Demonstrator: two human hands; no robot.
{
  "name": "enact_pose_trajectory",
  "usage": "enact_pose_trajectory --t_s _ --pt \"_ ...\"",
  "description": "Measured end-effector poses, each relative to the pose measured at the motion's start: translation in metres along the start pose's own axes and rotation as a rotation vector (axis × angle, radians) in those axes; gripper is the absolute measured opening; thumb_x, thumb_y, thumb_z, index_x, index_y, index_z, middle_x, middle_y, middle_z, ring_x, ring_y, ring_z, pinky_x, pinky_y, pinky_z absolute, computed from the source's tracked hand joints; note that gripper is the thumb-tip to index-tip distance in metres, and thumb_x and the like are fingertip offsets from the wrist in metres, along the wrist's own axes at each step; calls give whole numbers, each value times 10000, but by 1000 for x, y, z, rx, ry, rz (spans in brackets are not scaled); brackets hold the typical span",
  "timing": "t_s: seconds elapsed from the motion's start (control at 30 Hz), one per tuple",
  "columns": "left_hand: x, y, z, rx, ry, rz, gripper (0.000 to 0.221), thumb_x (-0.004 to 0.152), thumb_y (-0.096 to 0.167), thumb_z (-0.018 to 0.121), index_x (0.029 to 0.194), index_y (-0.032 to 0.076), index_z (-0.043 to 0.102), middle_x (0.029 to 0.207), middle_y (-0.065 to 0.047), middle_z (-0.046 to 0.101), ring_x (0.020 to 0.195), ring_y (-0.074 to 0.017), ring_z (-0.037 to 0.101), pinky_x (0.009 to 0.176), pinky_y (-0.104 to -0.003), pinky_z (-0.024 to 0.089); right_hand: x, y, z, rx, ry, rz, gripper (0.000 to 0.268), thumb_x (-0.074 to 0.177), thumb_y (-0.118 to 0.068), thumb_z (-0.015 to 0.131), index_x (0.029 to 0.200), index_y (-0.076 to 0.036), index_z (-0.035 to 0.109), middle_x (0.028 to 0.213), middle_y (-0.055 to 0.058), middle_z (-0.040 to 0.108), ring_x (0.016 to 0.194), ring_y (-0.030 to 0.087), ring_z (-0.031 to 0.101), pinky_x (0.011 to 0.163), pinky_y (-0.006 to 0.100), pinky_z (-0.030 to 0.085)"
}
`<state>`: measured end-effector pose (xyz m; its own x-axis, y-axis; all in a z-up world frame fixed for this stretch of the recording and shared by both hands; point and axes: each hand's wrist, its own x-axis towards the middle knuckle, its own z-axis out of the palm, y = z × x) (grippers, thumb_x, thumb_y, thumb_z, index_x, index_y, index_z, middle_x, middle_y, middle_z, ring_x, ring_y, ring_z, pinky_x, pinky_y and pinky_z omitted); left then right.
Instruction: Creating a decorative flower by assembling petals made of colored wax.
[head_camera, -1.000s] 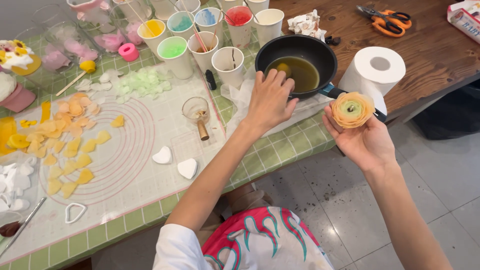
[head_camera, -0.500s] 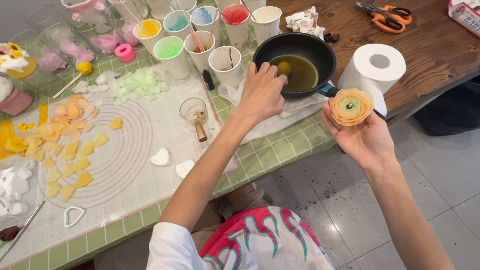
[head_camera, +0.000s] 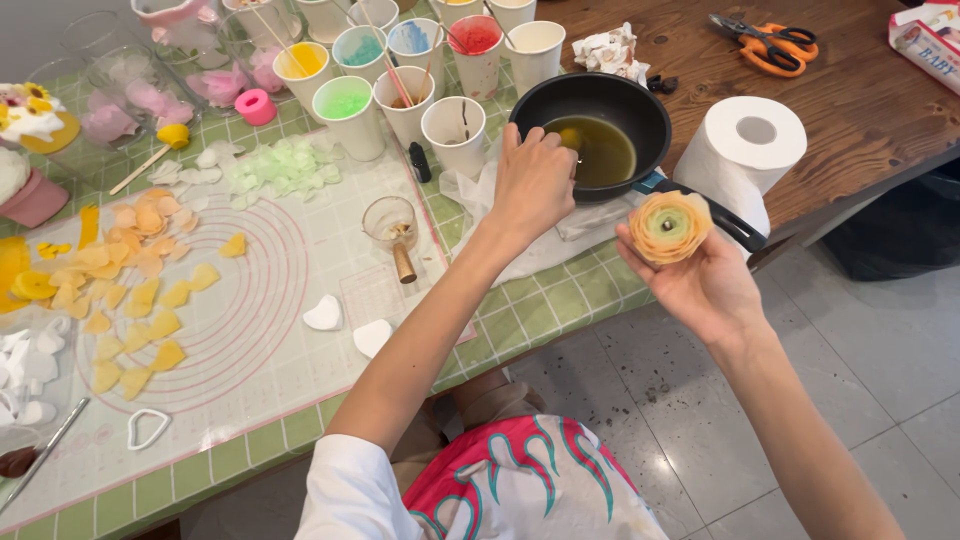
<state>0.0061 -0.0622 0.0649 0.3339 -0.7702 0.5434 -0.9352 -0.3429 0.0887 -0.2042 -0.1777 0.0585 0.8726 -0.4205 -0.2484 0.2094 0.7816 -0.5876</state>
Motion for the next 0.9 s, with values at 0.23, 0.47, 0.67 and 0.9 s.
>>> enact_pose_trajectory --t_s 0.23,0.47,0.67,0.9 --pt "-13 -43 -33 -761 57 -349 75 825 109 723 790 47 700 744 -61 730 689 -131 723 687 -294 549 9 23 -9 64 -218 165 464 1108 -248 349 1492 -17 468 1449 211 548 1313 395 560 1148 523 444" --pt "-118 -111 -118 -889 181 -476 283 1068 187 599 876 -12 660 712 -41 681 667 -106 645 614 -265 480 21 69 24 26 -518 415 492 1121 -225 368 1567 -21 394 1441 270 541 1275 445 582 1081 505 509" --pt "-194 -132 -136 -905 242 -444 214 1030 202 671 1044 -10 698 938 -73 749 895 -115 701 823 -285 536 43 149 106 -112 -632 534 520 1117 -285 360 1562 -15 373 1424 263 531 1263 471 585 1059 523 510" --pt "-208 -170 -153 -1218 434 -361 347 1029 156 669 1332 -1 605 1169 -116 740 1148 -174 685 1050 -349 529 75 229 203 -268 -664 428 520 1076 -264 350 1565 -89 330 1469 177 507 1287 412 571 1100 546 487"
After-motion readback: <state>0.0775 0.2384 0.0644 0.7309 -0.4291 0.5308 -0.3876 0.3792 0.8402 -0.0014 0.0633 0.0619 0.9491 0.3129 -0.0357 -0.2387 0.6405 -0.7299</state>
